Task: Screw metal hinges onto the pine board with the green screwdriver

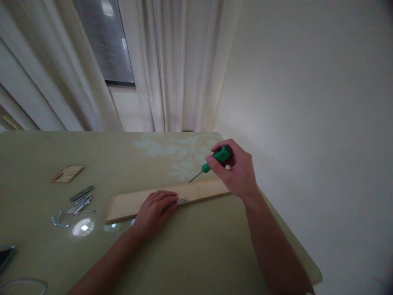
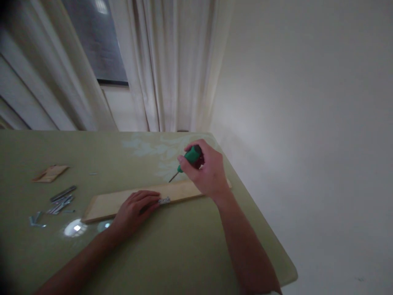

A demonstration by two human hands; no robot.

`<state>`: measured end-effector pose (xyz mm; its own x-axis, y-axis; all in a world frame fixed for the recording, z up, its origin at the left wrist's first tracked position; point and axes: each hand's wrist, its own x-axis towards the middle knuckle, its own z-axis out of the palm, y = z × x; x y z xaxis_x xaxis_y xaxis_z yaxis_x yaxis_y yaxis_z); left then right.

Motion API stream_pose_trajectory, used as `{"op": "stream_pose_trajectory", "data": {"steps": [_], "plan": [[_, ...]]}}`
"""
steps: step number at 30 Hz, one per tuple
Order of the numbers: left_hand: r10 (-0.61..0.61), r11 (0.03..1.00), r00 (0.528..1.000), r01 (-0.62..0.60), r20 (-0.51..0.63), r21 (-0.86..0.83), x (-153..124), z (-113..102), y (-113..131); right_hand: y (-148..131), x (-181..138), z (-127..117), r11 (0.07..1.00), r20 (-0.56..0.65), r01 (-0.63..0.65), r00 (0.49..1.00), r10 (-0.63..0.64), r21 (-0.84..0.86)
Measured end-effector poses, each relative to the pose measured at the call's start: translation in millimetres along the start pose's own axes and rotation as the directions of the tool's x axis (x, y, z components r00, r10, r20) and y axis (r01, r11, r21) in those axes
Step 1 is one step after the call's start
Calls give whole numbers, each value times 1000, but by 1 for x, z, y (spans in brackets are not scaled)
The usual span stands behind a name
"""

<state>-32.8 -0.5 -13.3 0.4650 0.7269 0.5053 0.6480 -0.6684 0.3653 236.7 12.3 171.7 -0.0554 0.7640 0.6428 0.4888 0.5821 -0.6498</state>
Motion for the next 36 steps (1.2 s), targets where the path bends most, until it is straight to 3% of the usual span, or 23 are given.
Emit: {"op": "stream_pose_trajectory", "data": {"steps": [6, 12, 17, 24, 30, 36], "plan": [[-38, 999, 999, 38, 11, 1, 1, -2, 2, 2, 1, 34, 996, 259, 57, 965, -36, -72], [-34, 999, 999, 34, 27, 12, -1, -3, 3, 16, -4, 60, 998, 352, 33, 936, -14, -46], [-19, 1000, 999, 19, 32, 11, 0, -2, 3, 16, -4, 60, 999, 378, 30, 926, -14, -35], [-24, 1000, 999, 23, 32, 16, -1, -2, 3, 20, 5, 37, 997, 295, -7, 955, 30, -79], [-7, 1000, 999, 7, 31, 29, -2, -4, 2, 23, 3, 43, 995, 394, 46, 919, -6, -90], [-22, 999, 999, 20, 48, 31, -2, -3, 3, 20, 4, 41, 998, 356, 28, 935, -4, -61]]}}
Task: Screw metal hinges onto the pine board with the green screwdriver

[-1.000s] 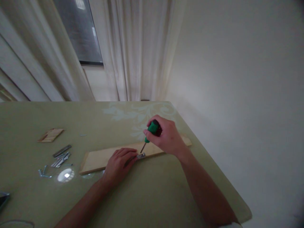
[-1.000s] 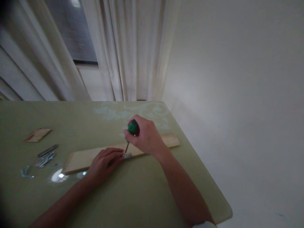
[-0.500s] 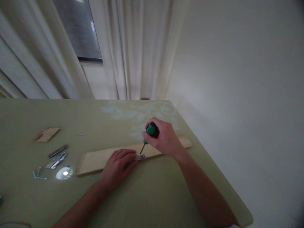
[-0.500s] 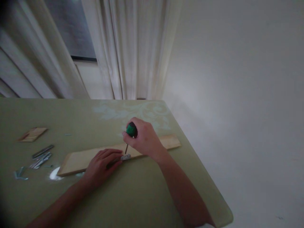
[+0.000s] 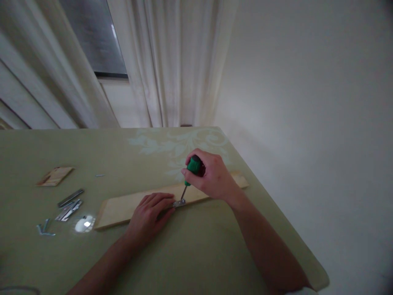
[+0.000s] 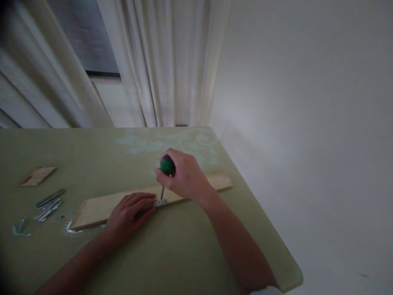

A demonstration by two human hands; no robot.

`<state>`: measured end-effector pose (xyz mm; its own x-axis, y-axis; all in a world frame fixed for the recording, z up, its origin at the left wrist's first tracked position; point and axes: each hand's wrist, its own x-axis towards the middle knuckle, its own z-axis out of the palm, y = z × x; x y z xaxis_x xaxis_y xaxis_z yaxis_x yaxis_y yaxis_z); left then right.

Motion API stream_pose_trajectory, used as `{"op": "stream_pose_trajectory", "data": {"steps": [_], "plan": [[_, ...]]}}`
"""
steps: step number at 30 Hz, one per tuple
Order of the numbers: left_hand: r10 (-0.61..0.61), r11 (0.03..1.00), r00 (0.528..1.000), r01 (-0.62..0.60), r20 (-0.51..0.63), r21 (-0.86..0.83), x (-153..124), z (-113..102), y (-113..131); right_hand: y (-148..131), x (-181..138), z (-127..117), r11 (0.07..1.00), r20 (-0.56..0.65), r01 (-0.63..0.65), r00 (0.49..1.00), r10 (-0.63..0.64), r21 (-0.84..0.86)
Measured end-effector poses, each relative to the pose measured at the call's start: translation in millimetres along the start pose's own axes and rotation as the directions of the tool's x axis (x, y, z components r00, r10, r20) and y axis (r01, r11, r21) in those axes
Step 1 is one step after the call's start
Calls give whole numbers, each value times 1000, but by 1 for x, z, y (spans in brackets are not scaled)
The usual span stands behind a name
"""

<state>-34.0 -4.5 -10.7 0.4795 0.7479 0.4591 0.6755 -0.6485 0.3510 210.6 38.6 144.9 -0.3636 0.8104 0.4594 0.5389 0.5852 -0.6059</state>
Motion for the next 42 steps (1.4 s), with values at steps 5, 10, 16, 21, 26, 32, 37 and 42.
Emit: {"op": "stream_pose_trajectory", "data": {"steps": [5, 10, 16, 21, 26, 32, 37, 42], "plan": [[3, 1000, 1000, -3, 5, -4, 0, 0, 0, 2, 0, 2, 1000, 35, 1, 999, 0, -16], [6, 1000, 1000, -6, 7, -4, 0, -1, 0, -1, 0, -2, 1000, -8, -5, 1000, 5, -6], [10, 1000, 1000, -10, 0, 0, 2, -1, 1, 2, 1, -2, 1000, 11, 3, 1000, -3, -7], [14, 1000, 1000, -14, -6, -5, 1, -1, 0, -1, 0, -2, 999, 49, 44, 998, -44, 0], [2, 1000, 1000, -2, -10, -7, 1, -1, 1, -7, -4, -8, 993, 104, 105, 989, -109, 46], [7, 1000, 1000, -7, 2, 5, -1, 0, -1, -13, -8, -17, 981, 233, 184, 953, -193, 61], [17, 1000, 1000, -17, -4, 12, 0, -1, -1, -12, -7, -11, 986, 136, 156, 977, -162, 52], [9, 1000, 1000, -9, -2, 3, 1, -1, 0, -6, -4, -2, 991, -15, 88, 996, -87, 96]]}}
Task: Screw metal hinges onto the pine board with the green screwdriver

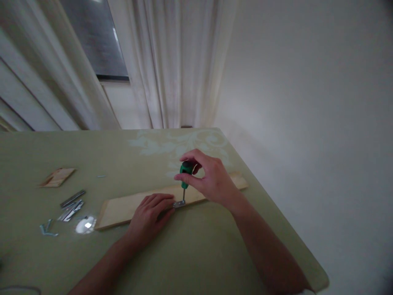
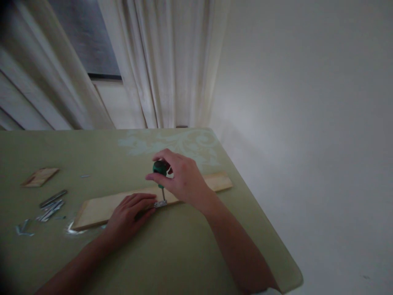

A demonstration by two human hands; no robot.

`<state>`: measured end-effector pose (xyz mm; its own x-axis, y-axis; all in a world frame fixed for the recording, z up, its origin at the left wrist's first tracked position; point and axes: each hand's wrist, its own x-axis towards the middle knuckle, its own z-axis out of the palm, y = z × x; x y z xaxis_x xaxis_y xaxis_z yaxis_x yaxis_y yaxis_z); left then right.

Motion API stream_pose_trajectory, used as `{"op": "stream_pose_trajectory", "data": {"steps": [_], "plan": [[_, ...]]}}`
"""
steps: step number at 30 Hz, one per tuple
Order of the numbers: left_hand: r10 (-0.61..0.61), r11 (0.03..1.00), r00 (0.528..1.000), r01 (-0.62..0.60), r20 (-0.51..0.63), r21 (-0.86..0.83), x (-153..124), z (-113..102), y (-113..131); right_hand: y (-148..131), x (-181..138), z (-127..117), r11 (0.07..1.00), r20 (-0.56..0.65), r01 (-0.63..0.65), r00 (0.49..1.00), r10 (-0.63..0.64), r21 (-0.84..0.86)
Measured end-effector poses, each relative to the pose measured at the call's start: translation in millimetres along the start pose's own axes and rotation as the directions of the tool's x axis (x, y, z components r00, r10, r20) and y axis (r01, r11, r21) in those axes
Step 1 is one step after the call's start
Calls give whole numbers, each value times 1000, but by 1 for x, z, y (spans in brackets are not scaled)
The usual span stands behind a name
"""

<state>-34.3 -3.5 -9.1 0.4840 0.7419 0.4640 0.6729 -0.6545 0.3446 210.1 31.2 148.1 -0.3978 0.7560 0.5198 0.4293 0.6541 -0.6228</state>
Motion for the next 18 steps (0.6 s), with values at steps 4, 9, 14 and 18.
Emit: {"op": "stream_pose_trajectory", "data": {"steps": [4, 9, 14, 18], "plan": [[-7, 1000, 1000, 7, 8, -1, 0, 1, 0, 1, 0, -7, 995, 80, 96, 992, -97, 18], [-9, 1000, 1000, 9, 7, 1, -1, 1, 0, 0, 2, -19, 985, 213, 85, 970, -117, 153], [8, 1000, 1000, -8, 3, -3, 0, 1, -2, -6, -3, -3, 955, 82, 35, 997, -11, -295], [-17, 997, 1000, 16, 17, 72, 0, 4, -4, -15, -7, 14, 822, 27, -18, 999, 40, -570]]}}
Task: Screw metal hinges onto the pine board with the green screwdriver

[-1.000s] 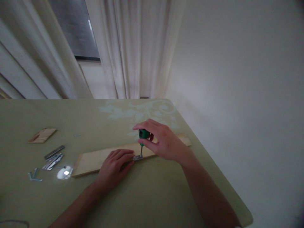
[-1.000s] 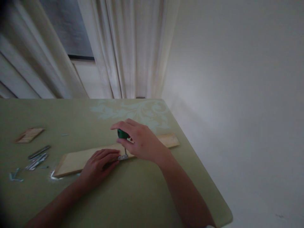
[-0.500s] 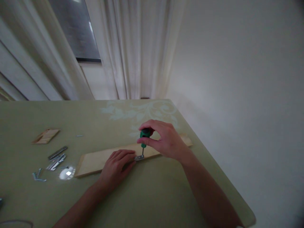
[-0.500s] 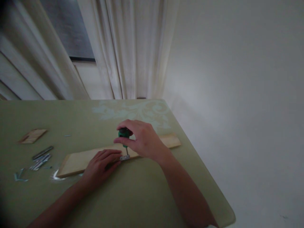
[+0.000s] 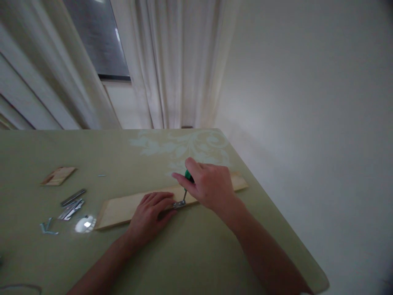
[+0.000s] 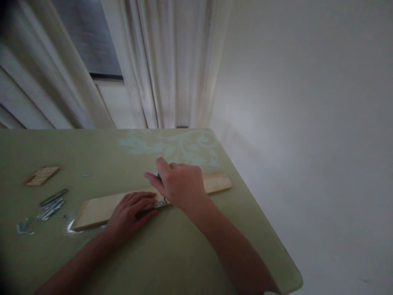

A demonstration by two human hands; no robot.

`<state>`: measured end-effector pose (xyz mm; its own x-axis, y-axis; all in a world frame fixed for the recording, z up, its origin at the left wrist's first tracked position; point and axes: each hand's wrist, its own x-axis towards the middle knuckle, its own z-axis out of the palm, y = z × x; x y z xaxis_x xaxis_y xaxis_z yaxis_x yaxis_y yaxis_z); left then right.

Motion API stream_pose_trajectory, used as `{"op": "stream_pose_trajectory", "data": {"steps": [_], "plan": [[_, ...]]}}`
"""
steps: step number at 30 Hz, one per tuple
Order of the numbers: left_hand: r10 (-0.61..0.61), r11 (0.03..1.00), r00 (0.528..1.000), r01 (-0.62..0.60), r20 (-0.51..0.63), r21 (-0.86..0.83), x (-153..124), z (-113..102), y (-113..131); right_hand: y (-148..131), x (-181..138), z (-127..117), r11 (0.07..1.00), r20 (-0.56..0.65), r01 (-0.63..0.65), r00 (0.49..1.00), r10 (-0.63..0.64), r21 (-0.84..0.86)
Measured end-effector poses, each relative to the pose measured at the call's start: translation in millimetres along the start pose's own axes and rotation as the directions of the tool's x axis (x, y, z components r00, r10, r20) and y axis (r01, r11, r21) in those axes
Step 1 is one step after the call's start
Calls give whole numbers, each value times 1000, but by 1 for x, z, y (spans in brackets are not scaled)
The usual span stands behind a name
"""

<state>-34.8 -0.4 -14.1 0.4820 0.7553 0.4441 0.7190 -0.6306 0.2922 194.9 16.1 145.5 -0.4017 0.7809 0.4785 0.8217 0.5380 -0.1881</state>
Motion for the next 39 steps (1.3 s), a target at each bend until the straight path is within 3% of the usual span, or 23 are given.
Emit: {"op": "stream_pose_trajectory", "data": {"steps": [4, 6, 8, 11, 12, 13, 16, 18, 19, 20, 22, 23, 26, 29, 31, 32, 34, 35, 37, 38, 39], "plan": [[-20, 989, 1000, 19, 5, 146, -1, 6, -1, 5, 0, -5, 973, 79, 205, 974, -213, 103], [-24, 985, 999, 19, 27, 170, 0, 7, 0, 14, 2, -5, 952, 75, 229, 966, -248, 204], [-36, 985, 999, 30, 30, 169, 1, 6, 1, 19, 3, 0, 950, 19, 157, 985, -169, 269], [-44, 986, 999, 42, 11, 159, 2, 4, 4, 13, 8, 20, 921, -176, -23, 980, 98, 388], [-43, 987, 999, 42, 7, 157, 3, 4, 4, 7, 9, 29, 864, -212, -66, 957, 196, 499], [-43, 987, 999, 42, 5, 155, 4, 4, 5, 0, 11, 38, 746, -191, -96, 938, 289, 659], [-46, 988, 999, 45, 2, 147, 5, 4, 5, -13, 15, 55, 262, -67, -71, 873, 484, 963], [-44, 989, 999, 44, 1, 143, 5, 3, 5, -12, 16, 57, 43, 58, -77, 940, 336, 996], [-43, 989, 999, 42, 1, 143, 5, 3, 5, -9, 17, 55, -18, 126, -125, 977, 173, 992], [-41, 989, 999, 40, 1, 145, 5, 3, 5, -6, 17, 51, -45, 187, -187, 982, -4, 981], [-36, 989, 999, 35, 3, 146, 5, 3, 4, -2, 19, 44, -49, 251, -268, 942, -222, 962], [-34, 989, 999, 33, 1, 145, 5, 3, 4, -2, 21, 40, -43, 258, -274, 939, -228, 961], [-28, 990, 999, 30, -17, 137, 5, 4, 3, -14, 26, 37, 45, 208, -210, 977, 56, 977], [-26, 991, 999, 30, -34, 130, 5, 6, 3, -29, 27, 43, 123, 112, -180, 898, 425, 976], [-27, 992, 999, 31, -34, 120, 6, 6, 3, -31, 23, 46, 76, 94, -153, 857, 506, 985], [-28, 993, 999, 32, -33, 115, 6, 6, 3, -29, 21, 46, 38, 115, -150, 878, 465, 988], [-27, 994, 999, 28, -19, 110, 6, 5, 2, -19, 18, 42, -18, 227, -228, 954, 194, 973], [-24, 994, 1000, 25, -9, 110, 5, 5, 2, -14, 17, 40, -21, 302, -302, 953, 3, 953], [-19, 994, 1000, 19, 1, 112, 5, 5, 1, -5, 20, 35, 4, 399, -412, 881, -252, 911], [-18, 994, 1000, 18, 0, 112, 5, 5, 1, -3, 22, 35, 2, 402, -414, 881, -250, 910], [-16, 994, 1000, 17, -4, 112, 5, 5, 1, -3, 25, 36, -2, 377, -382, 913, -157, 924]]}}
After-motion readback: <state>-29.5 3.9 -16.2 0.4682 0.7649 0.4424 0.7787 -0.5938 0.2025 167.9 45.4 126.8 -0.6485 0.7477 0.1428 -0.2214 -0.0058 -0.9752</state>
